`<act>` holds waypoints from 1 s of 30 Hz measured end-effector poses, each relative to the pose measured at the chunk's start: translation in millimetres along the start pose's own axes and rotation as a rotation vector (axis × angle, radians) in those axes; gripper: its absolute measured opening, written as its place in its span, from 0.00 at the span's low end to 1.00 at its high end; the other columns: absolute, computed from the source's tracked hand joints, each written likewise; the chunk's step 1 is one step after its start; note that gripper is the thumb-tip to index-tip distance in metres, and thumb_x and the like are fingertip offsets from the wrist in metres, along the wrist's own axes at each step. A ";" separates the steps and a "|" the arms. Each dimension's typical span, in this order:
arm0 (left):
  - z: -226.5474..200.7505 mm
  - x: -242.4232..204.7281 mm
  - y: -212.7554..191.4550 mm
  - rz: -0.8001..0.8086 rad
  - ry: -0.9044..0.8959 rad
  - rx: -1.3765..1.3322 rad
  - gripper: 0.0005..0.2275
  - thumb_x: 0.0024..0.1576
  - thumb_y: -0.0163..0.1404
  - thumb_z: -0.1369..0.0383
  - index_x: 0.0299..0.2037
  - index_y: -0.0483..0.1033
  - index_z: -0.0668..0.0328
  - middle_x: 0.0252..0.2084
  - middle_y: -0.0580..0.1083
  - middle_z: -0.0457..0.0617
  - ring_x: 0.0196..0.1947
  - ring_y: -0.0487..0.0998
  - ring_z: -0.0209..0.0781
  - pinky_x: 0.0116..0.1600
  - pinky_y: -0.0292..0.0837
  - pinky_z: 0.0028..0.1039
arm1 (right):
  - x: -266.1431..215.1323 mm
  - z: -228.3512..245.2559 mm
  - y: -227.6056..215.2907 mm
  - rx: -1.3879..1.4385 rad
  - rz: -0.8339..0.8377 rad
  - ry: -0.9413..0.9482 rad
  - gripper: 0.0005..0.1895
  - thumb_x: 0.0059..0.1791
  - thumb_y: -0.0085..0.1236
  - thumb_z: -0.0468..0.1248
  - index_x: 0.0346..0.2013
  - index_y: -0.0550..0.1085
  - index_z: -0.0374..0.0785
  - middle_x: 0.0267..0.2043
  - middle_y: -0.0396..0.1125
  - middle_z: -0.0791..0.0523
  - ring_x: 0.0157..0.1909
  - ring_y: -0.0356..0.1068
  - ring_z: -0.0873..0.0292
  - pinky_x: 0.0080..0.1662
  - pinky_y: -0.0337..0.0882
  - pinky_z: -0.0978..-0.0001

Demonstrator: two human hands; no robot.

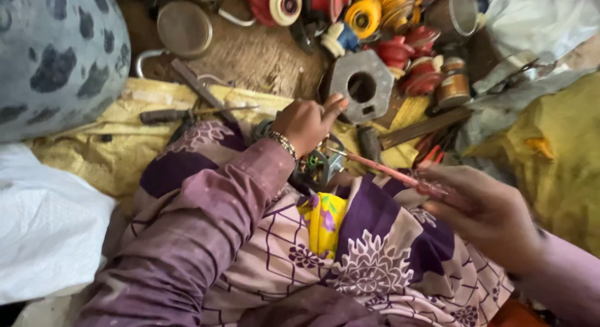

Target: The person sits on the floor and uses pliers and a hammer to manipulate a small electrical component, likely a motor or starter. They repeatedly pry at internal parts and strike the component against a metal block.

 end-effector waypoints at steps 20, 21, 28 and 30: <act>-0.7 1.1 -3.6 -0.071 0.012 -0.014 0.34 0.62 0.36 0.39 0.23 0.81 0.63 0.23 0.75 0.66 0.27 0.78 0.67 0.32 0.72 0.52 | -17.5 -54.9 -1.9 0.670 0.033 0.851 0.25 0.53 0.51 0.43 0.65 0.73 0.44 0.46 0.80 0.51 0.34 0.74 0.61 0.28 0.72 0.71; -0.2 3.3 -3.2 -0.070 0.006 -0.012 0.35 0.61 0.36 0.39 0.22 0.81 0.63 0.23 0.76 0.65 0.26 0.78 0.67 0.32 0.72 0.52 | -19.8 -63.4 4.9 0.556 0.097 0.875 0.25 0.53 0.53 0.44 0.64 0.73 0.43 0.44 0.80 0.51 0.33 0.72 0.61 0.28 0.71 0.71; -3.0 7.8 -3.5 -0.095 0.050 -0.037 0.36 0.63 0.33 0.39 0.20 0.79 0.64 0.22 0.74 0.65 0.24 0.78 0.67 0.31 0.71 0.51 | 0.2 -30.4 -4.3 -0.344 0.089 0.251 0.24 0.53 0.52 0.50 0.63 0.71 0.48 0.44 0.74 0.56 0.34 0.71 0.63 0.34 0.71 0.73; 1.8 2.9 -0.5 0.020 0.010 -0.038 0.37 0.64 0.31 0.39 0.19 0.79 0.64 0.21 0.74 0.65 0.22 0.78 0.66 0.31 0.69 0.52 | 13.9 2.3 -6.6 -0.600 -0.002 -0.124 0.24 0.55 0.48 0.52 0.63 0.68 0.50 0.48 0.72 0.58 0.36 0.73 0.63 0.36 0.72 0.75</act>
Point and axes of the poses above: each hand's wrist, its own x-axis towards the middle knuckle, its own y-axis out of the palm, z = x × y, the point moved 6 cm from there along x, towards the middle knuckle
